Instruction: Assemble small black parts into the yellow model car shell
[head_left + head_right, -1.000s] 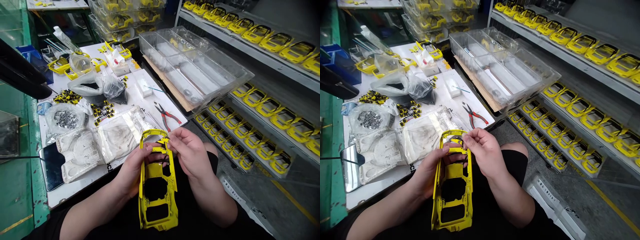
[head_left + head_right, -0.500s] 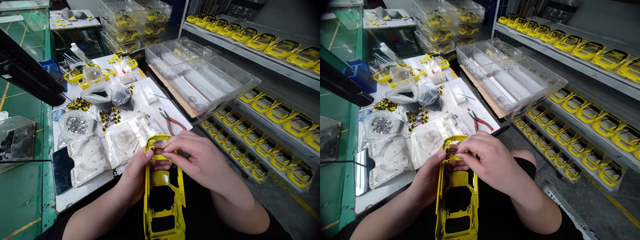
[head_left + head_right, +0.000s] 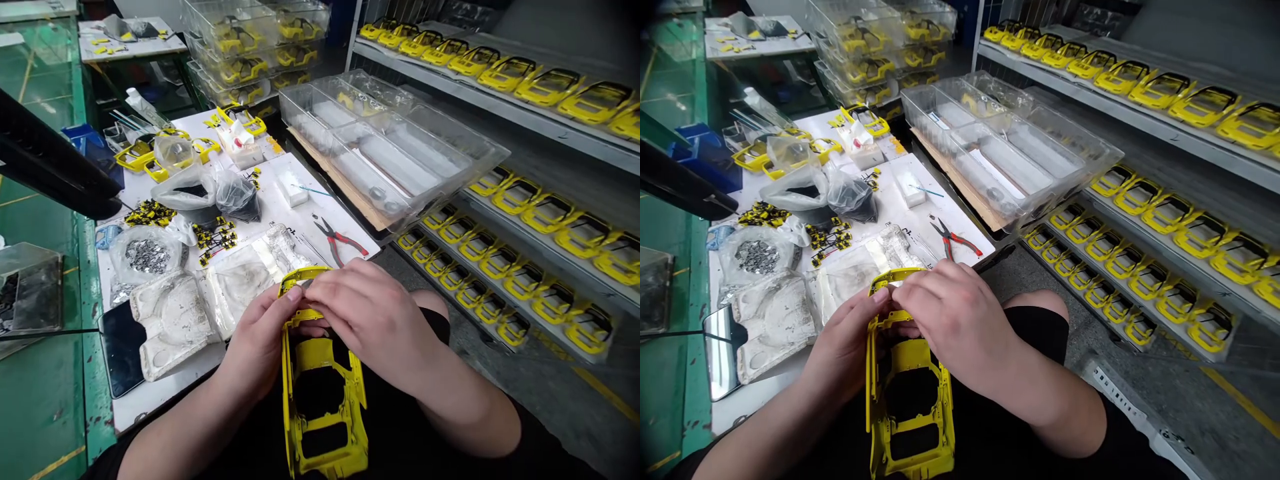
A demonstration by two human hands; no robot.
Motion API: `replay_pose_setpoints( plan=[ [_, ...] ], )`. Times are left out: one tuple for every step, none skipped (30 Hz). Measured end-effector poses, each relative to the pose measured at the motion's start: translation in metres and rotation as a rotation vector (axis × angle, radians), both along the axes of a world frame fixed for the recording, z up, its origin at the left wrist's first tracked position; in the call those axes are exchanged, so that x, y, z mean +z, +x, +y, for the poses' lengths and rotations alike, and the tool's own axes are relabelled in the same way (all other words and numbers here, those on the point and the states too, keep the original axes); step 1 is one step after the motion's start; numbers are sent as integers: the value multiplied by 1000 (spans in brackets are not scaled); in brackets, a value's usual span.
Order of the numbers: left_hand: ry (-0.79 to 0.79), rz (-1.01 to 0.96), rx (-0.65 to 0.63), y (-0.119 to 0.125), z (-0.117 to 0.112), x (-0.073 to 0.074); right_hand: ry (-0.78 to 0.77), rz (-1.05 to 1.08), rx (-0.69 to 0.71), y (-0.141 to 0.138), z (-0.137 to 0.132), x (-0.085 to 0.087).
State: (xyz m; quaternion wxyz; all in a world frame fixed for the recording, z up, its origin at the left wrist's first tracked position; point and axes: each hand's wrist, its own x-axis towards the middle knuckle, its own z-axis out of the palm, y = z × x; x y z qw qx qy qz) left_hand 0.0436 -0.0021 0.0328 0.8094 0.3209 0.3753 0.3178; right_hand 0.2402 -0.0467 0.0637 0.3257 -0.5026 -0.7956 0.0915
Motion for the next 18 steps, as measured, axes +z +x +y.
replay_pose_setpoints(
  plan=[
    [12, 12, -10, 0, 1, 0, -4, -8, -1, -1, -1, 1],
    [26, 19, -21, -1, 2, 1, 1, -11, 1, -1, -1, 1],
    [39, 23, -32, -1, 3, 1, 10, -3, 1, 0, -2, 1],
    [51, 27, -41, -1, 3, 1, 20, 20, -1, 2, -3, 0],
    [58, 34, -47, -2, 3, 1, 29, 68, -12, 4, -4, -3],
    [63, 41, -47, -2, 4, 1, 27, 147, -40, 6, -5, -7],
    [65, 46, -41, -3, 4, 2, 10, 263, -91, 9, -6, -12],
    [69, 45, -36, -3, 4, 3, -35, 413, -148, 11, -6, -18],
    [74, 39, -38, -4, 4, 4, -118, 589, -194, 12, -7, -24],
    [82, 30, -45, -5, 4, 6, -238, 774, -208, 13, -6, -29],
    [92, 21, -59, -5, 4, 7, -380, 951, -182, 12, -6, -34],
    [101, 18, -76, -6, 4, 8, -522, 1101, -125, 11, -6, -38],
    [106, 23, -92, -7, 5, 9, -635, 1219, -60, 9, -6, -41],
    [110, 35, -101, -7, 5, 10, -707, 1300, -14, 6, -6, -43],
    [115, 52, -105, -8, 6, 10, -732, 1356, 2, 3, -6, -44],
    [123, 70, -106, -8, 7, 10, -725, 1395, -8, 1, -6, -44],
    [130, 84, -104, -9, 7, 9, -704, 1422, -30, -2, -6, -44],
    [132, 91, -96, -9, 8, 9, -683, 1440, -51, -4, -7, -43]
  ],
)
